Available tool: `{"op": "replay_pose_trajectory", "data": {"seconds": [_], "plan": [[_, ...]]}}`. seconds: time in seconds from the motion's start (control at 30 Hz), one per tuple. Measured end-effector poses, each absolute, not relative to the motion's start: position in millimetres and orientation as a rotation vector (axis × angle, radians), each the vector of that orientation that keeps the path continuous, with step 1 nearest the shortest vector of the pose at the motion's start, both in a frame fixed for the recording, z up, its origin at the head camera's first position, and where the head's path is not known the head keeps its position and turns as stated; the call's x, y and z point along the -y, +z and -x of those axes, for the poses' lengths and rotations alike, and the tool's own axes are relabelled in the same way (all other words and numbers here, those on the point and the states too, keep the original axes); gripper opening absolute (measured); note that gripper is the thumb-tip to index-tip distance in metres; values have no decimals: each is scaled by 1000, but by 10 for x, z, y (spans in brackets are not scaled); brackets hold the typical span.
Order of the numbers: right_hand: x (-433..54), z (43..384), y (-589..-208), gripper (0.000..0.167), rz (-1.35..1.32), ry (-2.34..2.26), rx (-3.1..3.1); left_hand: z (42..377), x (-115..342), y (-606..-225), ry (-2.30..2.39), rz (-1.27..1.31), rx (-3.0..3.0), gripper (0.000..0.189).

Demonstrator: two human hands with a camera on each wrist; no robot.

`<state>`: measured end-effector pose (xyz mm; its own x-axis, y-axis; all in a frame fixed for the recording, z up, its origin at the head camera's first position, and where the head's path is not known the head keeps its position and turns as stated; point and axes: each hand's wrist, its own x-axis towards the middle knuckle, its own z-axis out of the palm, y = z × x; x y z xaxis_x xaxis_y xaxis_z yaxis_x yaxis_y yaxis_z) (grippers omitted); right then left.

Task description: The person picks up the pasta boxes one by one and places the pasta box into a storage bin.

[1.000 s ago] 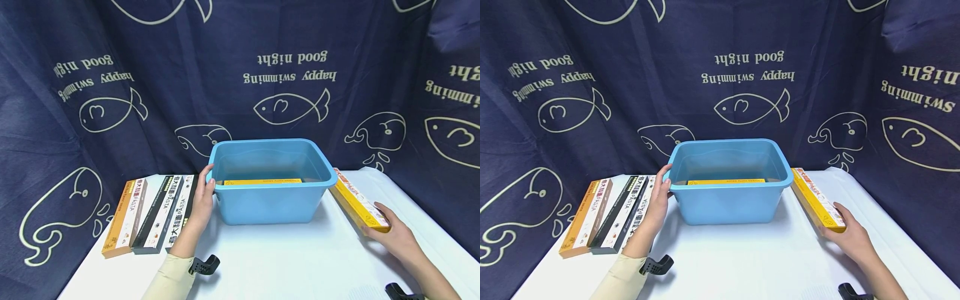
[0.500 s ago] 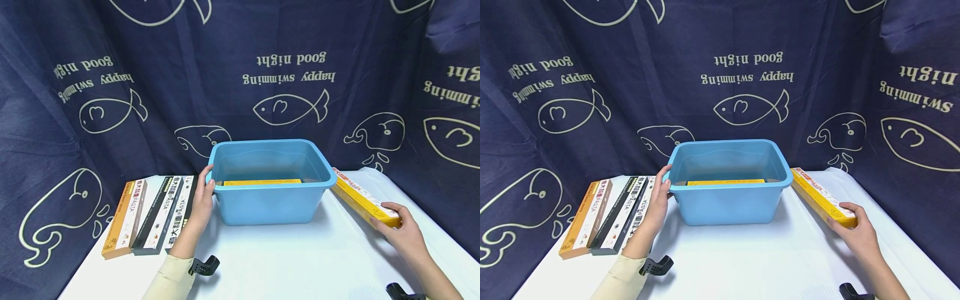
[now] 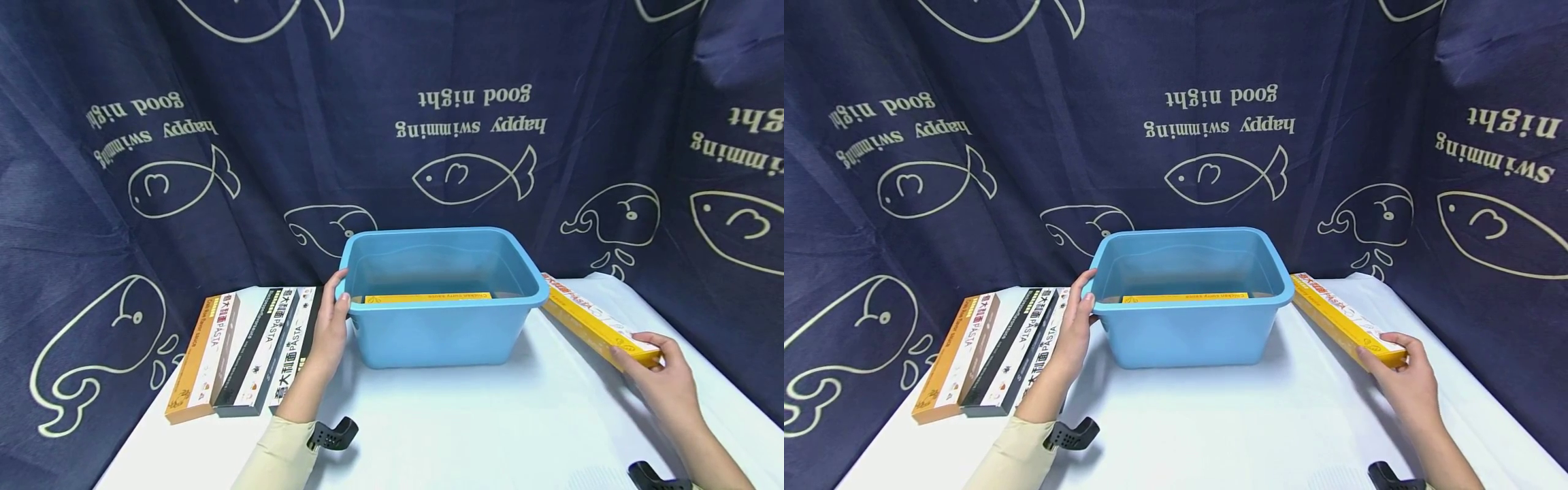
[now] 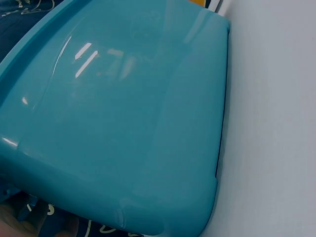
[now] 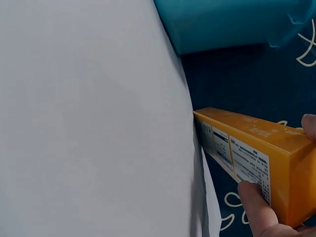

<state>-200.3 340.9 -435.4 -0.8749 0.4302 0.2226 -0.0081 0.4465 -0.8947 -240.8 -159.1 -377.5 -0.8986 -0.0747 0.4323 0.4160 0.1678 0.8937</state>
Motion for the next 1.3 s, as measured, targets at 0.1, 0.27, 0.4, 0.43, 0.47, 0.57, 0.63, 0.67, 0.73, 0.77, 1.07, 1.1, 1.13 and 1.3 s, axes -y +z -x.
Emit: {"op": "replay_pose_trajectory", "data": {"seconds": [0.1,0.27,0.4,0.43,0.47,0.57,0.63,0.67,0.73,0.77,1.07,1.1,1.13,1.3], "plan": [[-3412,2005,-4343,35,383,1474,2226,2401,1591,-3772,-1782,317,2078,49],[-3412,2008,-4323,36,456,1552,2157,2395,1592,-3781,-1782,304,2085,49],[-3415,2017,-4303,37,515,1586,2130,2399,1590,-3785,-1779,303,2081,49],[-3417,2025,-4292,37,537,1594,2126,2400,1589,-3785,-1778,302,2079,49],[-3419,2034,-4283,37,563,1597,2127,2402,1590,-3788,-1778,301,2079,49],[-3429,2066,-4252,38,657,1601,2131,2407,1596,-3794,-1782,304,2079,49],[-3438,2082,-4243,41,699,1660,2089,2411,1600,-3800,-1784,304,2081,49],[-3442,2087,-4242,42,707,1698,2058,2408,1600,-3799,-1782,304,2086,49],[-3453,2091,-4245,45,701,1782,1983,2409,1600,-3798,-1780,304,2089,49],[-3456,2092,-4248,46,694,1806,1962,2409,1598,-3797,-1779,304,2089,49],[-3442,2122,-4233,47,716,1813,1929,2414,1594,-3790,-1781,296,2090,49],[-3438,2127,-4227,47,728,1791,1951,2415,1593,-3785,-1781,300,2090,49],[-3434,2131,-4219,47,744,1775,1964,2415,1594,-3783,-1782,303,2089,49],[-3412,2137,-4164,50,778,1831,1885,2414,1590,-3770,-1784,309,2085,49]]}}
